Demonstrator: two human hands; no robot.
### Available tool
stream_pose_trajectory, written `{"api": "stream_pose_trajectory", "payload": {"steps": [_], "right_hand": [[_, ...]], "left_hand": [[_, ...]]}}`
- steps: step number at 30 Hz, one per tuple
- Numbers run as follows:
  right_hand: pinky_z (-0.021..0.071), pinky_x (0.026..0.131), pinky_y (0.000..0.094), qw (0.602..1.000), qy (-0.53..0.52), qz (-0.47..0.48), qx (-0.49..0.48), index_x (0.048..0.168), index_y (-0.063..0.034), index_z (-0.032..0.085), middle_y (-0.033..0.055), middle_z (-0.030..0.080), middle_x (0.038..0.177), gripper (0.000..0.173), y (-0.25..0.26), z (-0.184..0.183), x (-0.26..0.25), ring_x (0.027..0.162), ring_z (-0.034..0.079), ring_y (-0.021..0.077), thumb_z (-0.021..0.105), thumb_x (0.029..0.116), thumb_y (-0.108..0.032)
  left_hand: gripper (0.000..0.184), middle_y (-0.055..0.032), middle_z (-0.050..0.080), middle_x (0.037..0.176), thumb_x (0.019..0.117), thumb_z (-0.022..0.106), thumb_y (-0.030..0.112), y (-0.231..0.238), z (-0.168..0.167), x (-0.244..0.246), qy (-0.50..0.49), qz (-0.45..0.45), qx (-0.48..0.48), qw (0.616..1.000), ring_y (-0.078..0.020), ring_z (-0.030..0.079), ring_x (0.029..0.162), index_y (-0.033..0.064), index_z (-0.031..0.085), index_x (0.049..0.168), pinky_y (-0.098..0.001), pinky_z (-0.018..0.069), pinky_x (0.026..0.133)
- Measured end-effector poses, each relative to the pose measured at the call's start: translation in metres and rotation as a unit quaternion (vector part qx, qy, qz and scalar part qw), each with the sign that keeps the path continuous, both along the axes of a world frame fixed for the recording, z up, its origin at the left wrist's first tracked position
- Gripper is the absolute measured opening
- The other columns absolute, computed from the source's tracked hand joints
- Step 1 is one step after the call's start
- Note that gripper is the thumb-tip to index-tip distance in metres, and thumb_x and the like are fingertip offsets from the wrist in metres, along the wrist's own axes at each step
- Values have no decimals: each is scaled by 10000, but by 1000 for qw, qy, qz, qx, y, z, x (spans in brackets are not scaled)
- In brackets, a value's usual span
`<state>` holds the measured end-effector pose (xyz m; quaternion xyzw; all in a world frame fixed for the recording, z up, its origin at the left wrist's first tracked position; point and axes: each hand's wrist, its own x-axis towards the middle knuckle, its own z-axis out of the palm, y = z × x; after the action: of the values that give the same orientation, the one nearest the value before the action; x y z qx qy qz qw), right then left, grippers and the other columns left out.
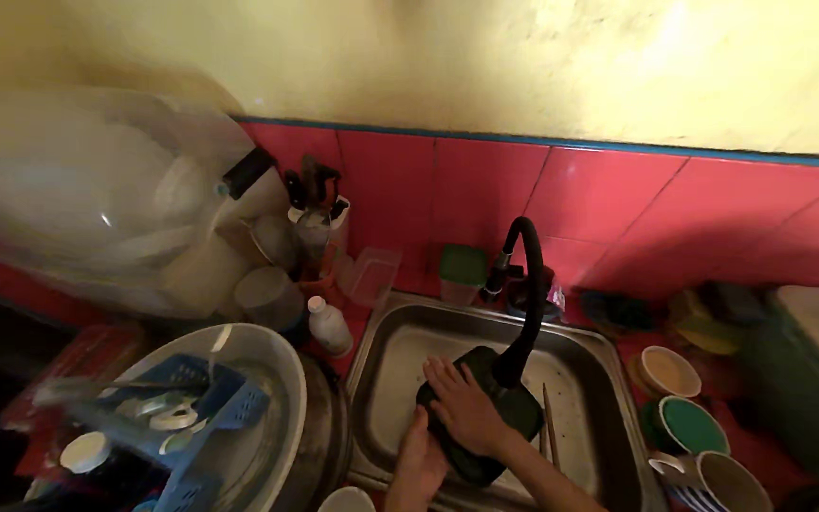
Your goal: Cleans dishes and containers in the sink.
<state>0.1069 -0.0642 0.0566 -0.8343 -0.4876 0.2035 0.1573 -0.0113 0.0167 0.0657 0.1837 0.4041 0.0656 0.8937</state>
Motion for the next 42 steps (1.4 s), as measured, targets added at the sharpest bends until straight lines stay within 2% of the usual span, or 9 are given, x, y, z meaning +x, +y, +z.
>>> {"api": "stream_pose_trajectory", "payload": {"steps": [7,9,13,20,22,27,33,37,42], "right_hand": [[60,1230,680,967,-50,-241,65,1610,-10,272,256,221,1667,670,-24,-42,42,1569,127,425,355,1074,-404],[217,1228,614,983,-58,-170,34,1600,-5,295,259,240,1660,633,-13,-21,7,1557,190,414,354,1080,-362],[179,1192,712,995,-38,38,86,1607,-135,354,68,290,1684,587,-36,-18,-35,1566,219,332,304,1098,-423],[30,1255,623,986,-9,-168,0,1638,-83,225,196,183,1695,666,-57,-23,30,1580,127,367,311,1081,-437],[175,1247,590,990,-6,-140,6,1627,-28,220,216,180,1690,677,-37,-15,10,1573,161,370,337,1085,-416],[153,1220,674,997,3,57,58,1629,-154,300,63,239,1702,565,-49,-17,-22,1579,171,319,329,1102,-355],[48,1279,559,976,23,-214,-6,1642,-75,195,190,146,1704,714,-47,-25,40,1585,100,357,341,1072,-479],[165,1244,617,993,-23,-61,97,1591,8,312,200,266,1669,648,-22,-23,-11,1568,195,355,305,1099,-413],[177,1189,715,996,19,15,83,1624,-147,313,116,243,1695,562,-54,-30,-10,1564,196,377,363,1094,-328]], "left_hand": [[519,-158,628,1311,1118,250,438,-2,-7,-4,-21,-29,-23,999,-294,623,1194,87,437,1452,-528,525,983],[495,-145,659,1243,1119,255,422,-9,-10,8,-40,-19,-39,998,-275,658,1131,83,464,1413,-504,553,947],[498,-155,625,1282,1127,271,390,11,-5,13,7,7,1,1000,-240,632,1139,40,447,1434,-447,534,964],[522,-149,624,1309,1121,228,431,-2,-5,5,-27,-17,-24,999,-274,628,1184,80,415,1459,-500,532,981],[508,-147,639,1285,1122,247,421,-12,-10,14,-31,-13,-40,999,-268,642,1160,78,433,1446,-489,543,970],[508,-150,624,1293,1123,248,414,16,-8,9,10,25,-3,1000,-250,633,1157,66,432,1443,-467,541,960],[526,-164,606,1344,1121,249,432,-3,-2,6,11,-13,-8,1000,-290,613,1208,75,416,1469,-512,522,989],[483,-143,651,1214,1121,280,409,-7,-9,21,8,-12,2,1000,-251,658,1080,58,469,1394,-468,557,913],[496,-164,616,1297,1125,257,397,26,-2,2,16,29,48,998,-265,630,1155,57,415,1449,-491,538,956]]}}
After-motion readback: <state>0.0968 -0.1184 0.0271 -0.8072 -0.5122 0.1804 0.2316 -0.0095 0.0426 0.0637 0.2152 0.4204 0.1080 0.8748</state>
